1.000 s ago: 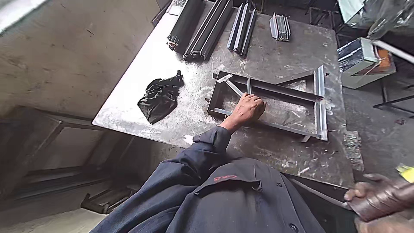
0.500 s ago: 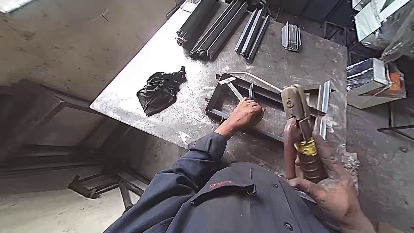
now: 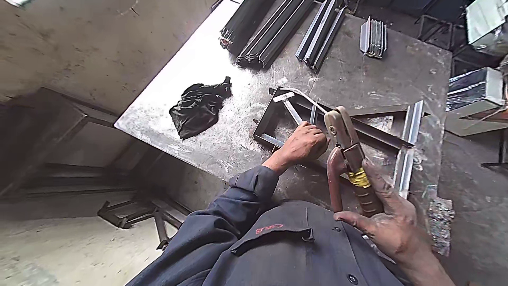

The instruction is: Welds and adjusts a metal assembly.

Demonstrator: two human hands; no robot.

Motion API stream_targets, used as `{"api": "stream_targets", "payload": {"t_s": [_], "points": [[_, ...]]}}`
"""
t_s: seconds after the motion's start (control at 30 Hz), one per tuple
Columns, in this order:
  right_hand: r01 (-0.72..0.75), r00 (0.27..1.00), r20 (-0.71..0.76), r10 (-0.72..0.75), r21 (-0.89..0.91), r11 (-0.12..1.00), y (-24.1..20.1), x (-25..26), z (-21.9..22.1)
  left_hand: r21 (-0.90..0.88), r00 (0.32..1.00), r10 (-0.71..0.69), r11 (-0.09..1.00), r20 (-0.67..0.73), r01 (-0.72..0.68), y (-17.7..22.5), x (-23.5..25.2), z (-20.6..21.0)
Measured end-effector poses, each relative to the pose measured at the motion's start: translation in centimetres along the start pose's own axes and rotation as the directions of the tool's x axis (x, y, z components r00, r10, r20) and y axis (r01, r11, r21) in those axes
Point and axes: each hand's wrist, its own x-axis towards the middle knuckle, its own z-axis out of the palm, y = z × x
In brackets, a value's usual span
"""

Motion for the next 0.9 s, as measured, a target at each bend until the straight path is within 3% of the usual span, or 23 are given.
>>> {"api": "stream_targets", "payload": {"t_s": [0.1,0.57,0.9], "points": [[0.035,0.999,-0.005,-0.035,-0.081,0.996,0.6,0.4,0.4,-0.001,1.000,0.002,1.000,-0.011,-0.002,0.5,0.1,-0.4],[0.038,0.999,0.002,-0.038,-0.140,0.989,0.2,0.1,0.7,-0.009,1.000,0.001,1.000,-0.024,-0.001,0.8,0.0,-0.8],[0.016,1.000,0.015,-0.014,-0.111,0.994,0.0,0.0,0.6,-0.010,1.000,-0.010,1.000,0.015,0.010,0.9,0.0,-1.0]]}}
